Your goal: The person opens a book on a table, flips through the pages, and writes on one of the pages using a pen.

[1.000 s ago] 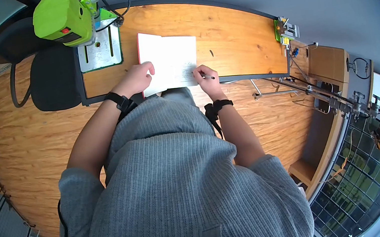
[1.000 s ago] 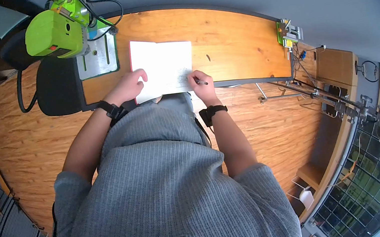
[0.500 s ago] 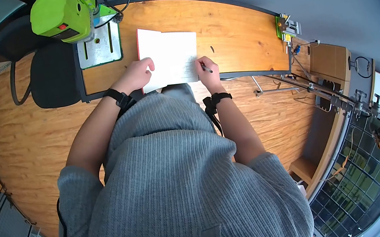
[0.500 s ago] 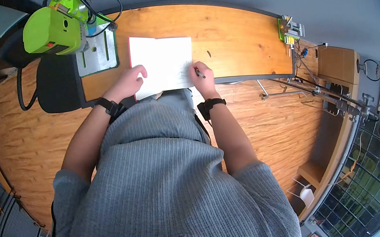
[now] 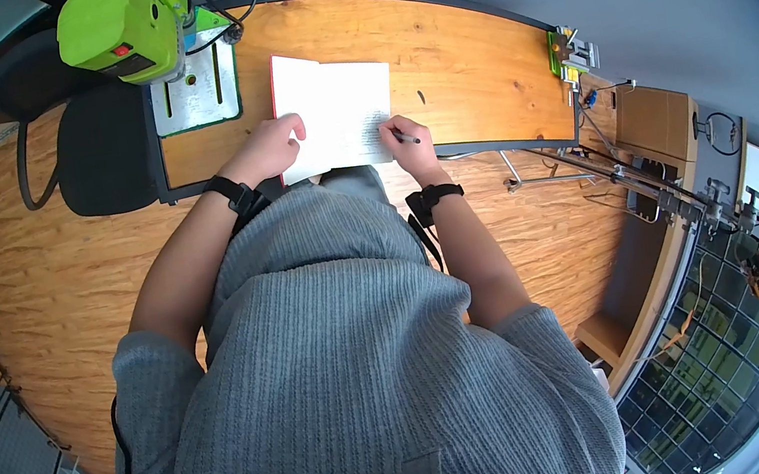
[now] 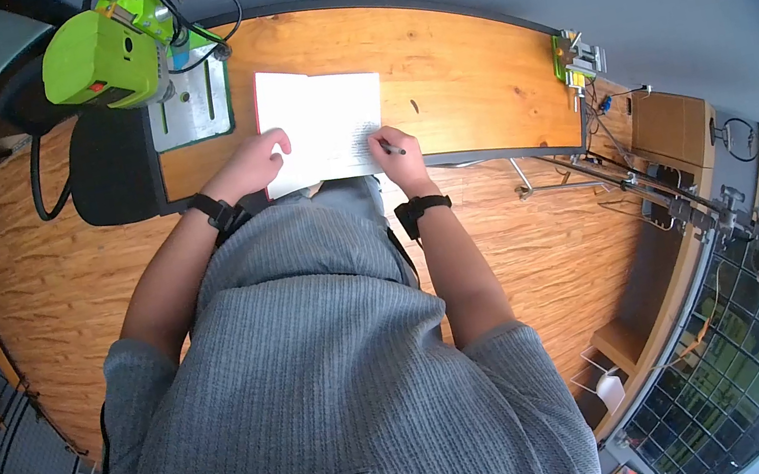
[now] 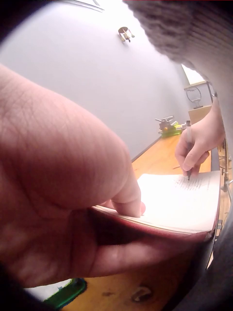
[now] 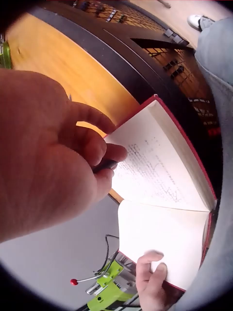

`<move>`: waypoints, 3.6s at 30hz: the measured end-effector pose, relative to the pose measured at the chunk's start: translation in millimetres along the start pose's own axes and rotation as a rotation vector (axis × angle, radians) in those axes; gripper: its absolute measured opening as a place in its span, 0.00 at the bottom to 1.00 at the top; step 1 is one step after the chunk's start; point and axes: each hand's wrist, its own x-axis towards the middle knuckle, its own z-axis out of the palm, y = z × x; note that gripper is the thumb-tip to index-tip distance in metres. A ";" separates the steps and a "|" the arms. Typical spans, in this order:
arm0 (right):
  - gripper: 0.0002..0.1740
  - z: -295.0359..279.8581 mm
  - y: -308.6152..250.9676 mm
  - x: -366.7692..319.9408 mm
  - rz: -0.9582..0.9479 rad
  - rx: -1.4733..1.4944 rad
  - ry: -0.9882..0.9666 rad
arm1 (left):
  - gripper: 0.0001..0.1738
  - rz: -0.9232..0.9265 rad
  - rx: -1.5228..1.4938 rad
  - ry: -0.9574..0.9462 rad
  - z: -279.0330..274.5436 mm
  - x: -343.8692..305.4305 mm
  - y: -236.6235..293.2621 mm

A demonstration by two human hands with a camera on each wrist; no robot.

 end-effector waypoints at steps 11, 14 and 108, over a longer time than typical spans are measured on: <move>0.09 -14.4 3.4 -0.4 0.048 -0.036 0.132 | 0.11 0.033 0.008 0.030 3.0 1.1 -6.1; 0.08 -11.8 2.6 -1.5 0.066 0.021 0.085 | 0.12 0.025 -0.016 0.018 4.2 1.2 -4.5; 0.05 -9.6 -4.4 -13.9 0.018 -0.054 -0.089 | 0.10 0.042 -0.006 0.074 7.2 -2.0 -2.1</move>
